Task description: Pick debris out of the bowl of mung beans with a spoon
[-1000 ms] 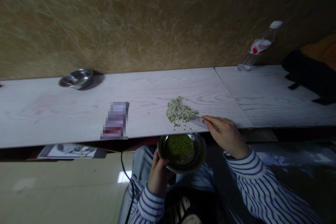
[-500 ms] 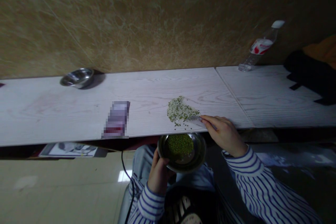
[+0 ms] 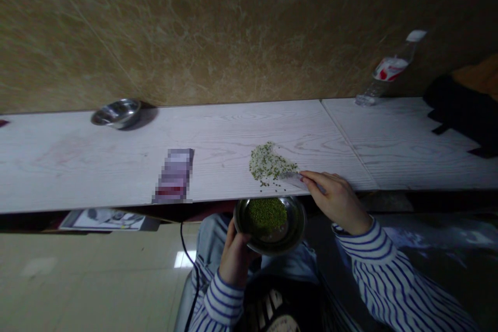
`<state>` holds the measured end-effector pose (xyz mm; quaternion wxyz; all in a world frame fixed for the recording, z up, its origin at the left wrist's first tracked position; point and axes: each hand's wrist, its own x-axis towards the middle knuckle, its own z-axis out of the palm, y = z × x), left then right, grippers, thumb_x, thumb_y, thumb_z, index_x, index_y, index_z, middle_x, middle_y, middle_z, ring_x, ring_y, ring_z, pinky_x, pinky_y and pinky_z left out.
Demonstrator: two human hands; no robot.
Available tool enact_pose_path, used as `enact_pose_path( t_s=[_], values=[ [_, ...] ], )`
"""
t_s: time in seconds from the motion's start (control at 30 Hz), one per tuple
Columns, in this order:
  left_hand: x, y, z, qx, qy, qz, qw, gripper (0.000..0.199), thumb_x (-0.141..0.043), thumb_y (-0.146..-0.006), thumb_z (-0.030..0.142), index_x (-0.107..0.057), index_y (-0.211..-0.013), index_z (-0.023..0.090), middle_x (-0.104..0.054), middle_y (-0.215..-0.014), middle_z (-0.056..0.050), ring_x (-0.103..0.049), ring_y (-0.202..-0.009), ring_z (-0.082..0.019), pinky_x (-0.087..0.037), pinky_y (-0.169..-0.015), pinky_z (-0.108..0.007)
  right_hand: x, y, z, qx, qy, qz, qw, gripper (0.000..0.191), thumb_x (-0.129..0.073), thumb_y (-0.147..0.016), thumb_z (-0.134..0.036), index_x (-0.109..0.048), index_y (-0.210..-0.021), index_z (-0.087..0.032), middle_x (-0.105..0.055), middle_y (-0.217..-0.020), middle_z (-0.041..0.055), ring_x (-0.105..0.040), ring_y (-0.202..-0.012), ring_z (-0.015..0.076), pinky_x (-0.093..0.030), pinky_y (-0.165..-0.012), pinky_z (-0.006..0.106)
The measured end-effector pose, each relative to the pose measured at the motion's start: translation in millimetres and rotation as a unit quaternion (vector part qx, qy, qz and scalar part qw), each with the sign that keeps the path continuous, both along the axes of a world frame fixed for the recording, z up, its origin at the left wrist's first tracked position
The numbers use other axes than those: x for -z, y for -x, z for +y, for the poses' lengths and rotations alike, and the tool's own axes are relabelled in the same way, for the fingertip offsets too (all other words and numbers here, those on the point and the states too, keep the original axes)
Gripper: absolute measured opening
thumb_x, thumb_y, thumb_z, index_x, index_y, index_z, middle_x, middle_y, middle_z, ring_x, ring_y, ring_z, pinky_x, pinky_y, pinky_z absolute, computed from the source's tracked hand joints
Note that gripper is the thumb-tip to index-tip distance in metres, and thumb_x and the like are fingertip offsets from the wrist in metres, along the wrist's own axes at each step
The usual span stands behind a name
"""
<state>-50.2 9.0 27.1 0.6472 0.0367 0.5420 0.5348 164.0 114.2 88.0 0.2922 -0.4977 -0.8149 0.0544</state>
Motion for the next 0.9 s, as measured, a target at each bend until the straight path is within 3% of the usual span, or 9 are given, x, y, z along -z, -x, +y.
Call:
enact_pose_path(
  t_s=[0.2, 0.63, 0.9],
  values=[
    [1.5, -0.8, 0.2, -0.002, 0.008, 0.001, 1.0, 0.072, -0.06, -0.062, 0.018, -0.045, -0.132, 0.025, -0.064, -0.101, -0.005, -0.061, -0.079, -0.02, -0.053, -0.061, -0.032, 2.2, -2.6, 3.4, 0.013, 0.01, -0.003, 1.0, 0.023, -0.05, -0.091, -0.021, -0.067, -0.107, -0.017, -0.074, -0.097, 0.0074, -0.069, -0.086, 0.0215, -0.052, -0.08, 0.037],
    [7.2, 3.2, -2.4, 0.003, -0.009, -0.005, 1.0, 0.071, -0.061, -0.063, 0.023, -0.044, -0.132, 0.029, -0.061, -0.112, -0.008, -0.062, -0.091, -0.028, -0.053, -0.06, -0.035, 2.8, 5.0, 5.6, -0.001, 0.014, -0.006, 1.0, 0.023, -0.051, -0.091, -0.021, -0.067, -0.106, -0.017, -0.074, -0.096, 0.0065, -0.068, -0.085, 0.0217, -0.05, -0.079, 0.037],
    [8.5, 3.6, -1.9, 0.01, -0.005, 0.002, 1.0, 0.071, -0.059, -0.064, 0.024, -0.043, -0.133, 0.029, -0.058, -0.116, -0.008, -0.06, -0.091, -0.025, -0.051, -0.06, -0.032, 1.4, 7.1, 8.6, -0.013, 0.02, -0.013, 1.0, 0.023, -0.049, -0.093, -0.022, -0.067, -0.108, -0.019, -0.074, -0.098, 0.0063, -0.068, -0.087, 0.021, -0.048, -0.079, 0.037]
  ],
)
